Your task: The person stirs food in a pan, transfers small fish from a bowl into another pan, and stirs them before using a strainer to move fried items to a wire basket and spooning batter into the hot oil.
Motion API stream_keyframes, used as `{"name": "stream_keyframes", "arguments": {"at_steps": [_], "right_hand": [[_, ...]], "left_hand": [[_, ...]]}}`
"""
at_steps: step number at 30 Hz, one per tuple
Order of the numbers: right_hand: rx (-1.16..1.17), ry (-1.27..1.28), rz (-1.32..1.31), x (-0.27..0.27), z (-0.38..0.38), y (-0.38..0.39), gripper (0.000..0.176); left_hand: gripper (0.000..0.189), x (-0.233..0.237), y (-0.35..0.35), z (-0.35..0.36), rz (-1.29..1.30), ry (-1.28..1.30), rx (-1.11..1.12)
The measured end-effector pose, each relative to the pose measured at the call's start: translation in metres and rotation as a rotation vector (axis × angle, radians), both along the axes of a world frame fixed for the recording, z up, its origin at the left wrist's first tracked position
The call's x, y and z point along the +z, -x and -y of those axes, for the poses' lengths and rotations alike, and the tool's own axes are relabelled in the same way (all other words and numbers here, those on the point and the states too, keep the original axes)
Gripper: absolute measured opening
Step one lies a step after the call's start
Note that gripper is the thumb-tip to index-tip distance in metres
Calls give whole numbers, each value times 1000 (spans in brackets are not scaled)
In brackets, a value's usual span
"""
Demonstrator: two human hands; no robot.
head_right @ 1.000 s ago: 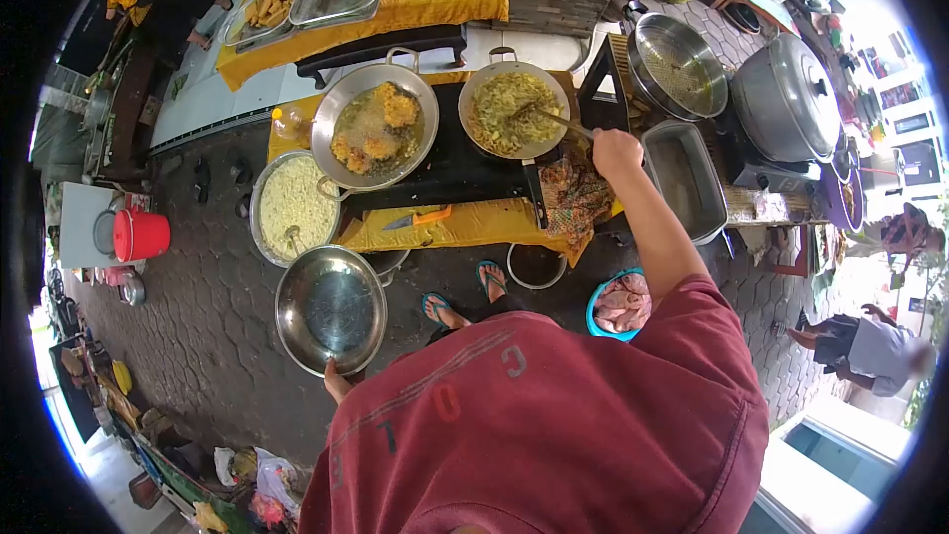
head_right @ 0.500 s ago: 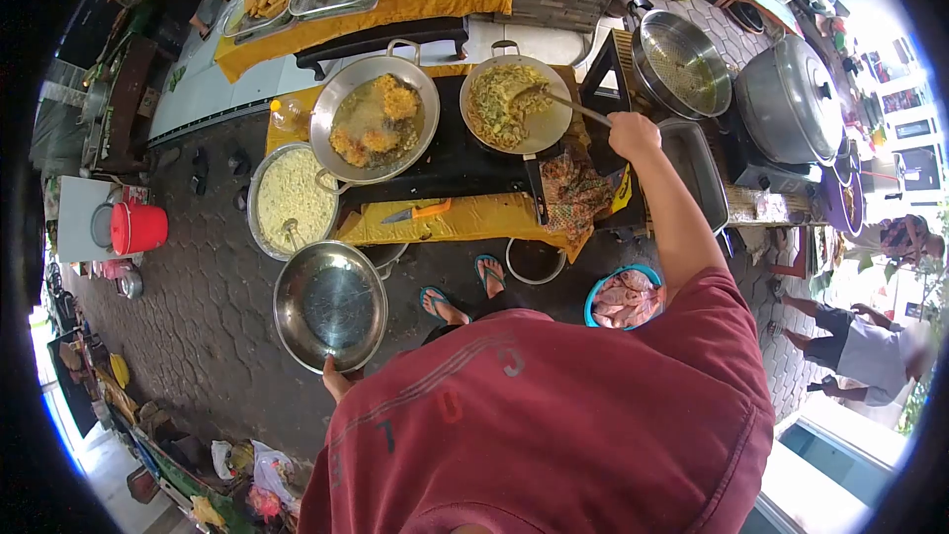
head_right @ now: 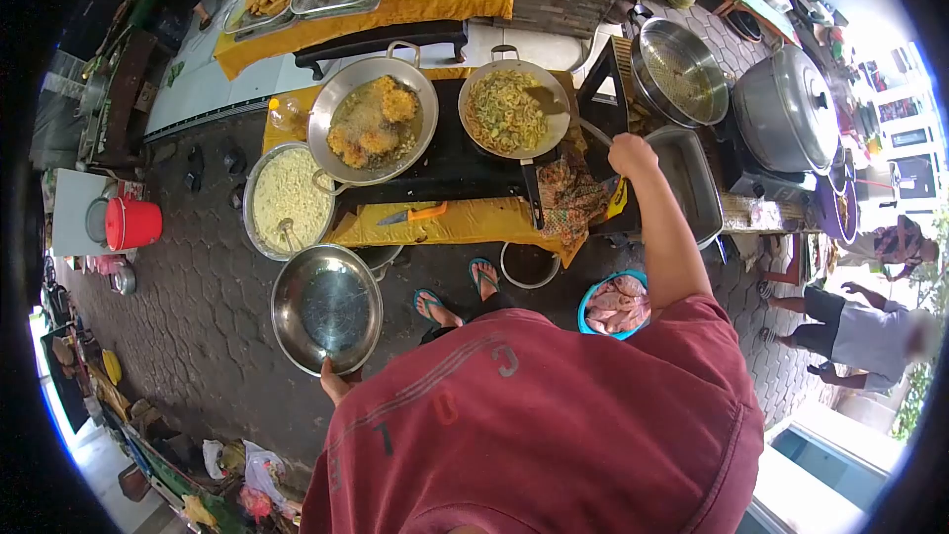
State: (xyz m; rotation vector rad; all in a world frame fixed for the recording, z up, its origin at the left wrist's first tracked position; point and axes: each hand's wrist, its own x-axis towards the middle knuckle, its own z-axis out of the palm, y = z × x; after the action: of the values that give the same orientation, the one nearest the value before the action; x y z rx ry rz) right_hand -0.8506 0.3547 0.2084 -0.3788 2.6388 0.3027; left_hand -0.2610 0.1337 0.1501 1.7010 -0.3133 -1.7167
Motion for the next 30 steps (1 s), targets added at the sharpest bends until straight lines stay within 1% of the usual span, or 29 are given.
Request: {"name": "stream_keyframes", "arguments": {"at_steps": [1, 3, 4, 5, 6, 7, 8, 9, 10, 11, 13, 14, 15, 17, 18, 19, 21, 22, 23, 25, 26, 27, 29, 30], "right_hand": [[8, 3, -3, -12, -3, 1, 30], [-162, 116, -83, -48, -11, 4, 31], [-177, 135, 29, -91, -20, 16, 28], [-336, 266, 161, -151, -35, 21, 25], [-494, 396, 295, -191, -46, 18, 23], [-958, 565, 448, -121, -5, -33, 24], [-1033, 746, 553, -131, 2, -55, 24], [-1126, 807, 692, -149, 10, -65, 24], [-1095, 853, 819, -154, 18, -77, 21], [-1097, 857, 824, -155, 26, -79, 21], [-1171, 1083, 1012, -154, 30, -87, 19], [-1201, 1103, 1041, -159, 26, -84, 24], [-1223, 1113, 1040, -158, 23, -83, 24], [-1071, 910, 773, -134, 17, -79, 35], [-884, 841, 681, -124, 9, -78, 40], [-898, 844, 676, -122, 1, -76, 40], [-445, 608, 318, -117, -11, -75, 32], [-236, 481, 255, -104, -16, -76, 33], [-247, 483, 251, -91, -19, -79, 33], [-26, 341, 97, -65, -23, -92, 34], [-14, 316, 110, -49, -23, -96, 35], [-20, 316, 103, -48, -25, -99, 35], [-84, 436, 130, -52, -31, -101, 33], [-68, 462, 160, -57, -31, -102, 33]], "left_hand": [[37, 4, 2, -1, -18, 6, 11], [37, 10, 1, -4, -25, 16, 31], [37, 13, 0, -5, 2, 7, 33], [37, 15, 0, -5, 26, -1, 35], [37, 17, -1, -6, 28, 5, 42], [37, 19, -4, -8, 21, 4, 36], [38, 21, -6, -10, 13, 2, 29], [38, 22, -6, -11, 13, 9, 33], [38, 24, -7, -12, 29, -6, 38], [38, 26, -7, -12, 46, -21, 41], [37, 27, -9, -11, 67, -34, 25], [37, 25, -9, -10, 89, -22, 13], [36, 25, -9, -8, 110, -11, -2], [36, 24, -5, -2, 102, -10, -37], [37, 24, -3, 0, 88, -13, -52], [37, 24, 0, 0, 90, -16, -66], [36, 23, 9, 3, 45, 17, -79], [35, 22, 13, 5, 30, 39, -124], [35, 20, 18, 6, 28, 40, -135], [33, 18, 25, 9, 1, 68, -180], [30, -7, 8, 21, 81, 10, -275], [30, -3, 16, 22, 75, 11, -282], [28, 9, 41, 18, -51, 46, -191], [28, 7, 42, 17, -56, 39, -193]]}}
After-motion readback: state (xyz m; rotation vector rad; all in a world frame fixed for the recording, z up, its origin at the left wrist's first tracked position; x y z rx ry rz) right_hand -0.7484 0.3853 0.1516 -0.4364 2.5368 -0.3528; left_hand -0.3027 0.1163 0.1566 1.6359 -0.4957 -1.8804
